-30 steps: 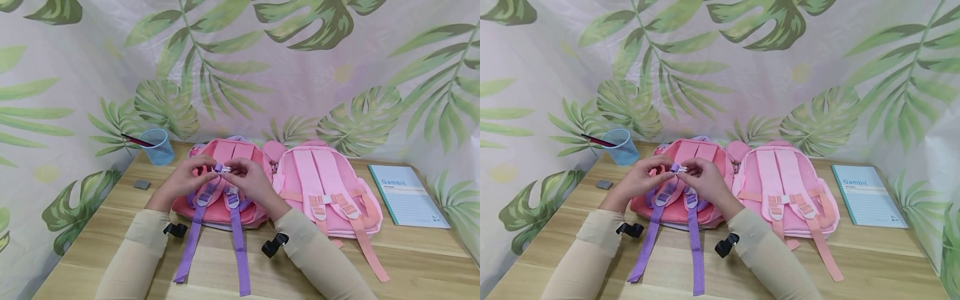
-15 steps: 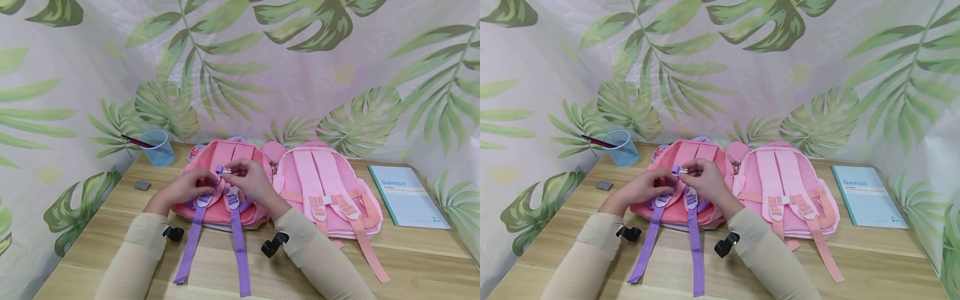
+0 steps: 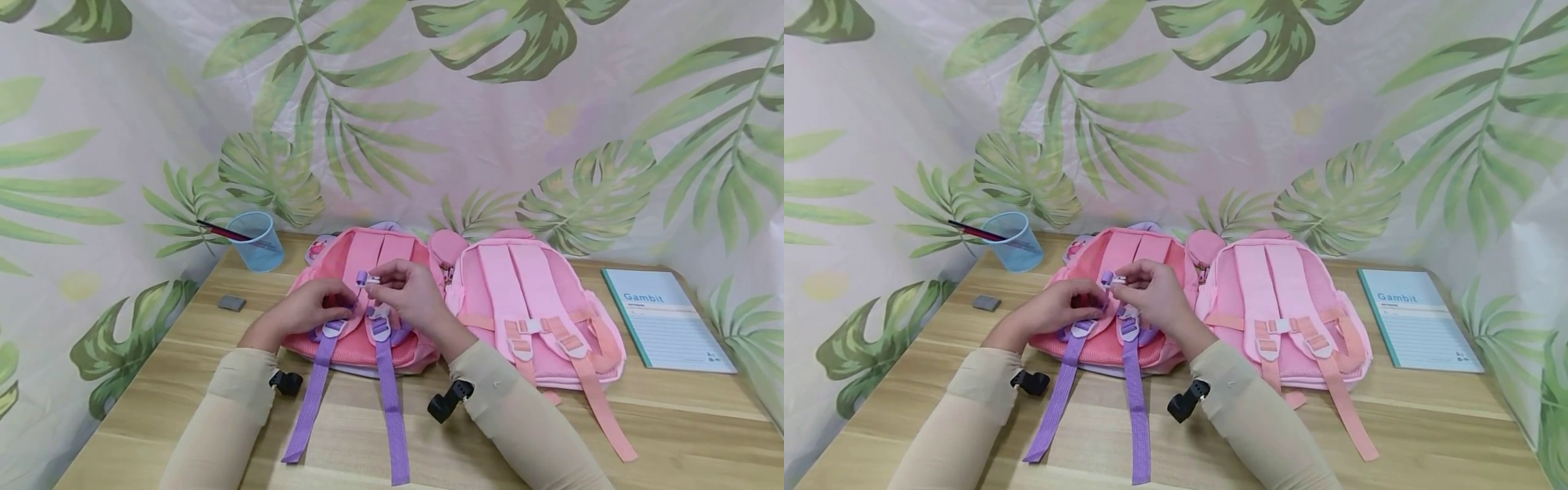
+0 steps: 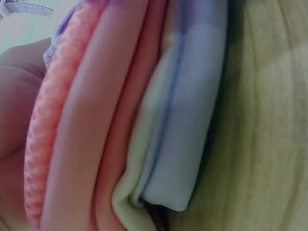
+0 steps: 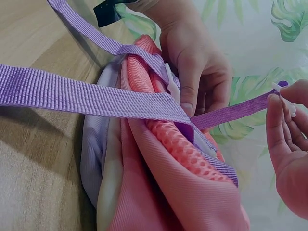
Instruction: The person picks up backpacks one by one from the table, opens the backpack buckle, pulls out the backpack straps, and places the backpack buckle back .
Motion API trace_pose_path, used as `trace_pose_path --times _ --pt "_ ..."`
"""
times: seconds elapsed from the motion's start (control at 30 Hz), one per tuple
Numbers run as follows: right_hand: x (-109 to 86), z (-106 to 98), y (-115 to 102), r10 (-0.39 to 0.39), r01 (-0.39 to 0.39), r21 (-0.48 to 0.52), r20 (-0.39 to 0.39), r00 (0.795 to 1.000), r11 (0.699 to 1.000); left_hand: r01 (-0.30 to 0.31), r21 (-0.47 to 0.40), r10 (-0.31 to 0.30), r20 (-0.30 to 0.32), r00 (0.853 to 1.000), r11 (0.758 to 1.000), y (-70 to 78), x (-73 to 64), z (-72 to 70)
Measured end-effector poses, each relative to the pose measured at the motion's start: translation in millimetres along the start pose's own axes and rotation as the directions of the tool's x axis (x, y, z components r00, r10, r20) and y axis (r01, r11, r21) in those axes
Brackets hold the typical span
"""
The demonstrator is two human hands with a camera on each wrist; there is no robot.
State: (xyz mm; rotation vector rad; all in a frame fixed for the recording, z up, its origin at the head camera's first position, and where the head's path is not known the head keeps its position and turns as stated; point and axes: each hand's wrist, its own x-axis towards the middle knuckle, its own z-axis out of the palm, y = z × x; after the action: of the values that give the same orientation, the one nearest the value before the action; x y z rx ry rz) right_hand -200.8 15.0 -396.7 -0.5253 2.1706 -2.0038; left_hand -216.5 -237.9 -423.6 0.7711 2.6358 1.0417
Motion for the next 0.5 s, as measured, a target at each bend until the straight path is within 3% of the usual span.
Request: trace_pose_path --times 0.5 --pt "-3.2 -4.9 -11.9 -0.039 0.043 0.171 -0.025 0.999 0.984 0.015 0.022 -0.015 0.002 1.000 1.000 -1.1 -0.3 1.4"
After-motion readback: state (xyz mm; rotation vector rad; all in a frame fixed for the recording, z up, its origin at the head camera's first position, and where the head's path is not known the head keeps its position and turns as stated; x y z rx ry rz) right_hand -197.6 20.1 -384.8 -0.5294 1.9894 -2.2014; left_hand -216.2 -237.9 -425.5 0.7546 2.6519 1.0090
